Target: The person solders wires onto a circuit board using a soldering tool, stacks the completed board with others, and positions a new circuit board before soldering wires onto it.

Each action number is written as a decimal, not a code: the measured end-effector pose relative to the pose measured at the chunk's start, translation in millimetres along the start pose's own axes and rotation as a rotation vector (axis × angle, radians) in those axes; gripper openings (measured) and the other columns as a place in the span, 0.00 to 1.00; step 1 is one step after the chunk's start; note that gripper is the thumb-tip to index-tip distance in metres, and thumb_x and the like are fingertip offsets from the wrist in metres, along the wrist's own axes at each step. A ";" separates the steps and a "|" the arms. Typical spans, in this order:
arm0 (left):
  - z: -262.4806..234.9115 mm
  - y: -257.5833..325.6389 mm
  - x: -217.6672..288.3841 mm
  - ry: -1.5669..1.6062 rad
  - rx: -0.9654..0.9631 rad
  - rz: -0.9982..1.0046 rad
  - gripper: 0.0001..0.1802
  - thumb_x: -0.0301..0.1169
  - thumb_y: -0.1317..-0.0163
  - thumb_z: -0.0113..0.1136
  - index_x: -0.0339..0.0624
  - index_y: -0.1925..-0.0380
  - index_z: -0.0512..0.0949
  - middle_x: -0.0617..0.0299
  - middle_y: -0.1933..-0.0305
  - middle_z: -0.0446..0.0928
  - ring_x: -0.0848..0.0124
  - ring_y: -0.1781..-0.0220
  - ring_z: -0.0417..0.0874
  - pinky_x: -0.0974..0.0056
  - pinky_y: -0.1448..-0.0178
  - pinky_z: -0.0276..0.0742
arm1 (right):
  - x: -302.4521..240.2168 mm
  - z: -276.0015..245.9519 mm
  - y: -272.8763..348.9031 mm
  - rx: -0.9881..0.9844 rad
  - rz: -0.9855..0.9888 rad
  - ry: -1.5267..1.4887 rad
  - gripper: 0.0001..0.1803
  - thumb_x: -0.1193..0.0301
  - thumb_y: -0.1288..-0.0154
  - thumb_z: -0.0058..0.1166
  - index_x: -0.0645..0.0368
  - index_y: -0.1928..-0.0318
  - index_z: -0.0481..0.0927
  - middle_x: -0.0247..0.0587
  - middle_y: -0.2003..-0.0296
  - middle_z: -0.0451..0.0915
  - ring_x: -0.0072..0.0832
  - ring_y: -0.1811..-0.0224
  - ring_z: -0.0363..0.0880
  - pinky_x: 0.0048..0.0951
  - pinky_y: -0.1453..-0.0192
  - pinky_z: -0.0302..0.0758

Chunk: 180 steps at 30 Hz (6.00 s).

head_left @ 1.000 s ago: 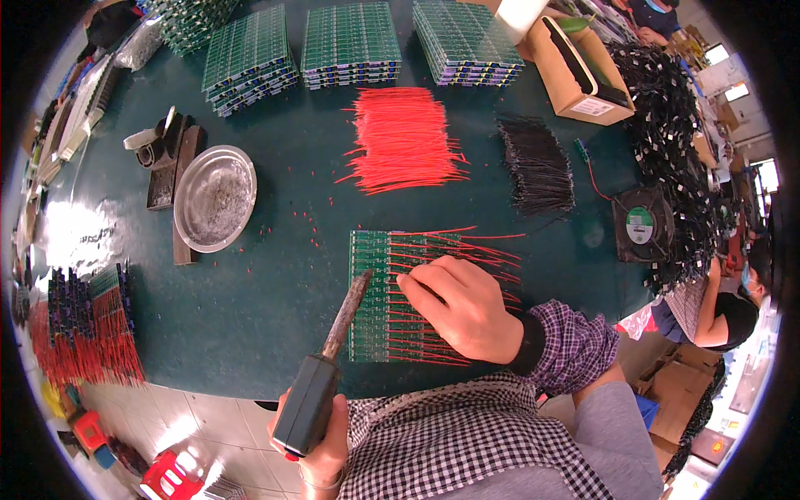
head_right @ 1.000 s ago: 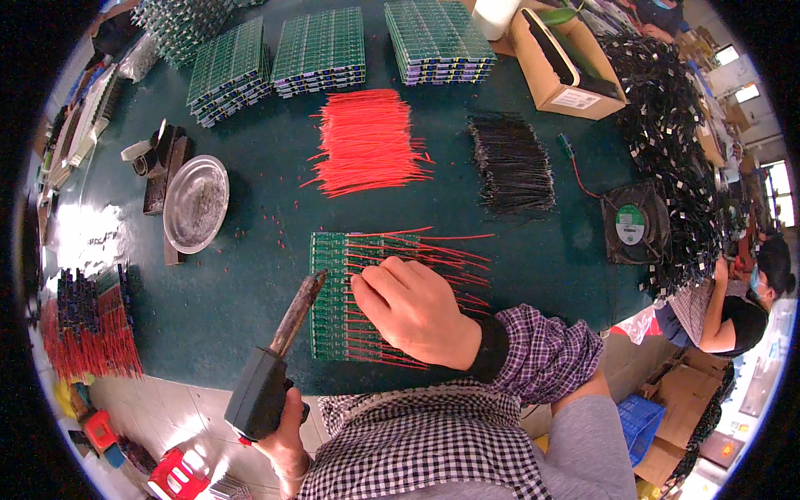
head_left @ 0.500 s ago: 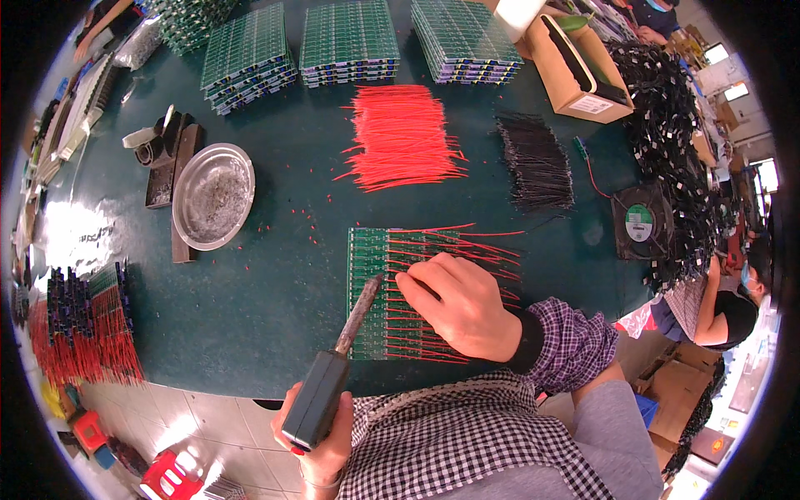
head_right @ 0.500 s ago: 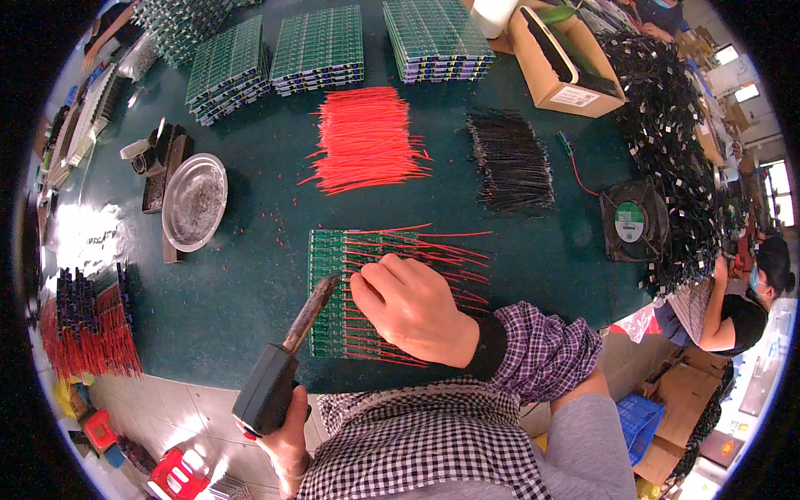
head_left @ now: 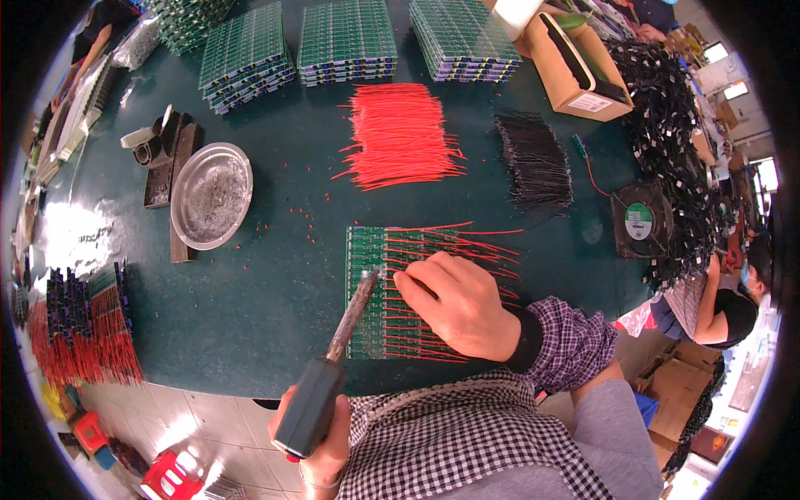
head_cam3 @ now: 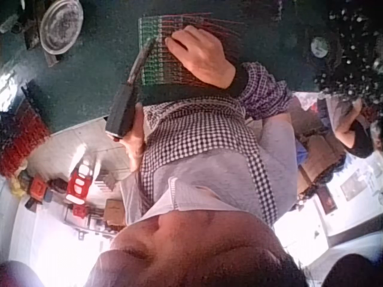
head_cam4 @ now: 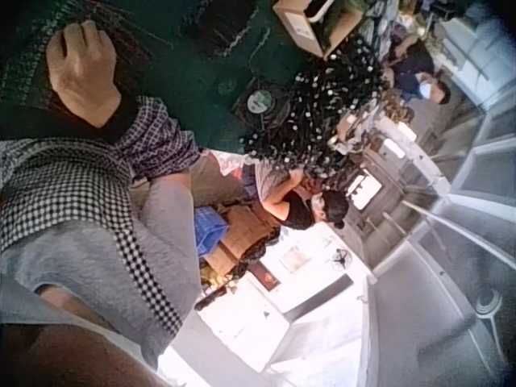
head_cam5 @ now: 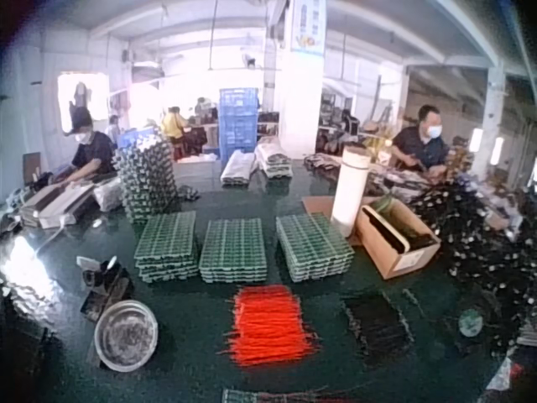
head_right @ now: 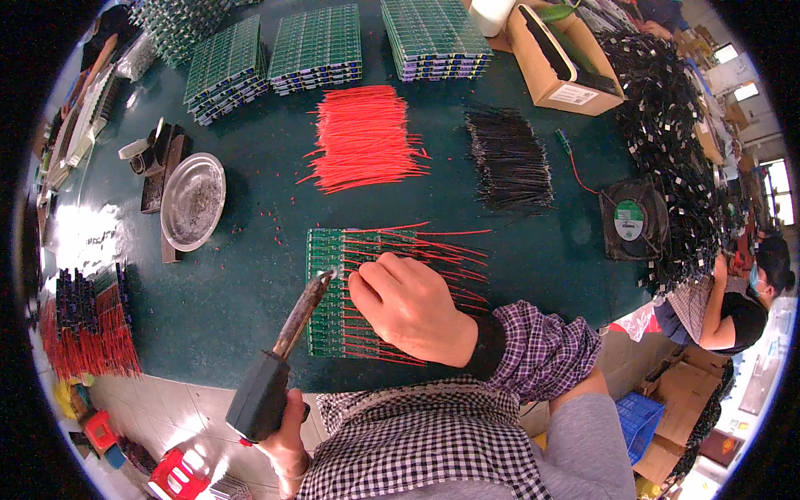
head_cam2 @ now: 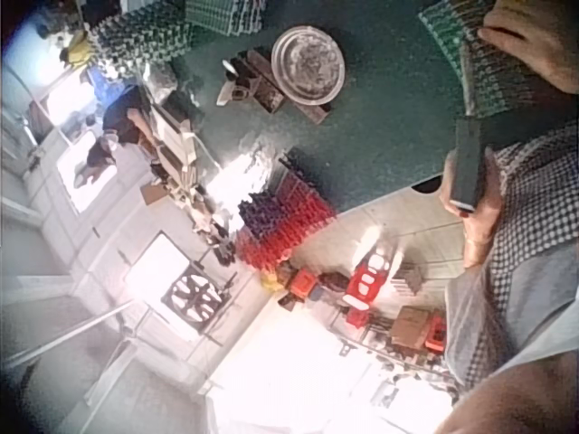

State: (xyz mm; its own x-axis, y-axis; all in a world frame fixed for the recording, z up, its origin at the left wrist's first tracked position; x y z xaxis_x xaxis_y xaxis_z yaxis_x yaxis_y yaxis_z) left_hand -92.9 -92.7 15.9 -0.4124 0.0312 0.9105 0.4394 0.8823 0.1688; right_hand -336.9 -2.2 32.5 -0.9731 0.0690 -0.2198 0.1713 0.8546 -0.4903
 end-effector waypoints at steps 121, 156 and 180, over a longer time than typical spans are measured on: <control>-45.7 -35.1 72.5 0.267 0.753 0.659 0.14 0.17 0.39 0.63 0.26 0.52 0.80 0.53 0.60 0.83 0.77 0.76 0.68 0.72 0.71 0.62 | -13.2 -1.6 10.6 0.056 -0.002 -0.027 0.11 0.73 0.48 0.61 0.62 0.62 0.83 0.37 0.66 0.76 0.32 0.60 0.79 0.32 0.55 0.79; -39.5 -47.2 22.2 0.334 0.569 0.346 0.12 0.27 0.48 0.83 0.32 0.78 0.85 0.58 0.77 0.80 0.69 0.78 0.73 0.59 0.70 0.74 | 130.3 -52.4 78.3 0.105 0.186 0.503 0.06 0.71 0.41 0.57 0.59 0.65 0.76 0.40 0.64 0.70 0.34 0.59 0.72 0.33 0.56 0.72; -46.4 -16.8 23.2 0.242 0.529 0.258 0.08 0.22 0.44 0.75 0.32 0.66 0.84 0.60 0.72 0.80 0.72 0.75 0.75 0.65 0.70 0.73 | 97.1 -51.9 3.3 -0.393 -0.002 0.565 0.05 0.71 0.44 0.58 0.58 0.69 0.77 0.38 0.67 0.73 0.33 0.58 0.77 0.34 0.59 0.76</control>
State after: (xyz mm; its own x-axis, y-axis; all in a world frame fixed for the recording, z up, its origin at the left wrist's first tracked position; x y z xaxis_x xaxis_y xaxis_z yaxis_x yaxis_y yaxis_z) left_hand -72.8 -128.6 51.7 -0.1268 0.2208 0.9670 0.0217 0.9753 -0.2198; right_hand -438.8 34.1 53.3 -0.9228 0.2338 0.3061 0.2045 0.9709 -0.1247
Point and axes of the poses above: each hand's wrist, its own y-axis away from the middle knuckle, its own z-axis out of the palm, x = y × z, the point moved 5 cm from there along -y, towards the middle knuckle
